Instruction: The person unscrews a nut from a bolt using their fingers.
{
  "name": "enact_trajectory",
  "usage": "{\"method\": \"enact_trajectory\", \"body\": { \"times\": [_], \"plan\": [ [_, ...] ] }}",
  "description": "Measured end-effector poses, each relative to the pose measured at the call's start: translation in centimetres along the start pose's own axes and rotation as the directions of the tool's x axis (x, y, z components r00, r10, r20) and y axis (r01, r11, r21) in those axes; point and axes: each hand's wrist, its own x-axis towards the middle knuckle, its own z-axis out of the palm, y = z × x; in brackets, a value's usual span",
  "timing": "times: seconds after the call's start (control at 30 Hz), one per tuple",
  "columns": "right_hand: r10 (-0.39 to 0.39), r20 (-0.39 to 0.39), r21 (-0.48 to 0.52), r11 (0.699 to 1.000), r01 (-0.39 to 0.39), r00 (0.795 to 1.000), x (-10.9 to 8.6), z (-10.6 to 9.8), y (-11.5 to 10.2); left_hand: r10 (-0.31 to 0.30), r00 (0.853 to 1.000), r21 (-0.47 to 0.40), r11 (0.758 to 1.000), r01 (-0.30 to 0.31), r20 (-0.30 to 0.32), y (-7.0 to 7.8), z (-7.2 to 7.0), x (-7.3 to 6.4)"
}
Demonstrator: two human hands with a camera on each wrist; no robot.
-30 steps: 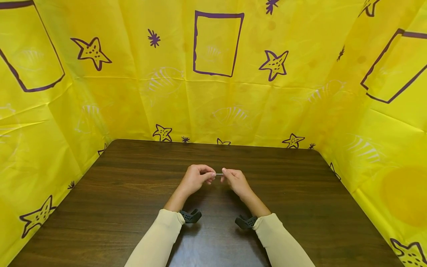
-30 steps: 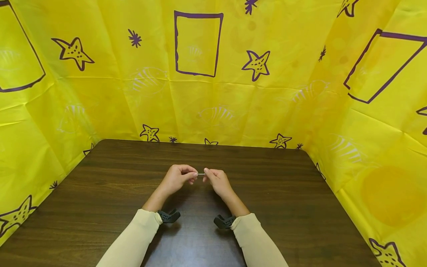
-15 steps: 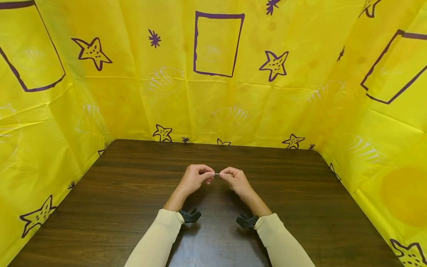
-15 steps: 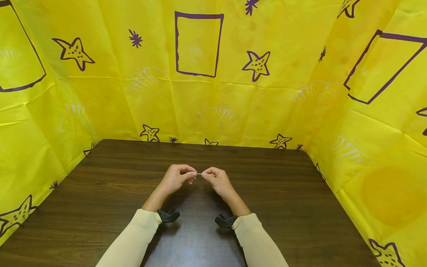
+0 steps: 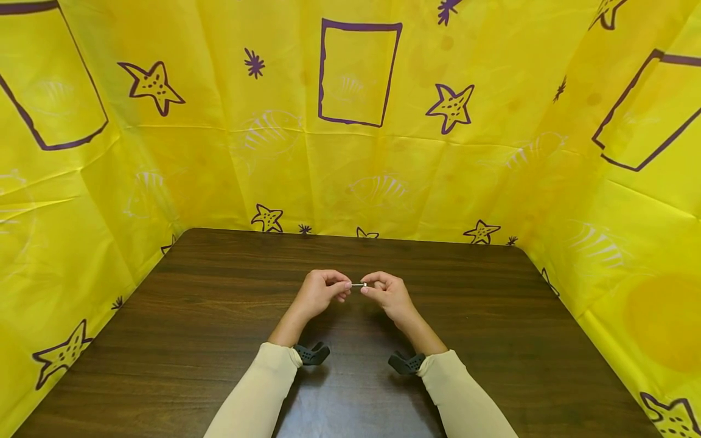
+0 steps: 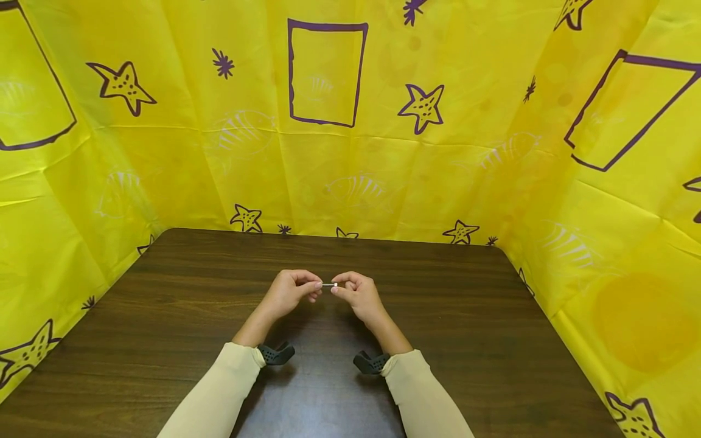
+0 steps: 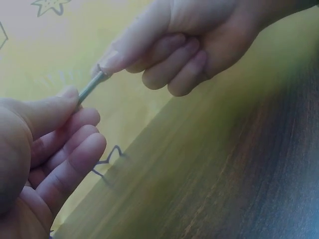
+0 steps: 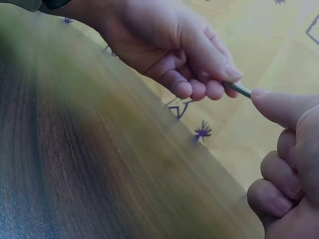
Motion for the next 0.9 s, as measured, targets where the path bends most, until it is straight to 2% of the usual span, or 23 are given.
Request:
{"method": "enact_trajectory", "body": {
  "times": [0.1, 0.2, 0.3, 0.4, 0.5, 0.6, 0.83, 0.9],
  "plan": [
    [-0.007, -0.037, -0.081, 0.997, 0.004, 0.999, 0.4, -0.2, 1.2, -0.022, 1.000, 0.021, 1.000, 0.022, -0.003, -1.7, 0.0, 0.6],
    [-0.002, -0.072, -0.227, 0.974, -0.014, 0.997, 0.8, -0.5, 2.7, -0.055, 0.998, 0.066, 0.996, 0.055, 0.003, -2.0, 0.1, 0.7],
    [0.010, -0.079, -0.399, 0.916, -0.041, 0.997, 0.9, -0.6, 3.0, -0.076, 0.997, 0.120, 0.990, 0.074, 0.013, -2.2, 0.1, 0.6],
    [0.025, -0.070, -0.526, 0.848, -0.058, 0.997, 0.9, -0.6, 3.3, -0.086, 0.996, 0.174, 0.982, 0.080, 0.025, -2.4, 0.1, 0.6],
    [0.035, -0.061, -0.590, 0.805, -0.065, 0.998, 0.8, -0.6, 3.4, -0.101, 0.994, 0.228, 0.970, 0.089, 0.038, -2.5, 0.0, 0.4],
    [0.031, -0.050, -0.630, 0.775, -0.056, 0.998, 0.6, -0.7, 3.5, -0.108, 0.993, 0.278, 0.956, 0.092, 0.042, -2.7, 0.0, 0.3],
    [0.014, 0.003, -0.766, 0.642, -0.007, 1.000, 0.5, -0.6, 3.5, -0.043, 0.999, 0.417, 0.908, 0.033, 0.015, -3.2, 0.2, 0.2],
    [0.022, 0.012, -0.786, 0.618, -0.005, 1.000, 0.5, -0.4, 3.4, -0.041, 0.999, 0.436, 0.899, 0.034, 0.007, -3.2, 0.2, 0.3]
  ]
}}
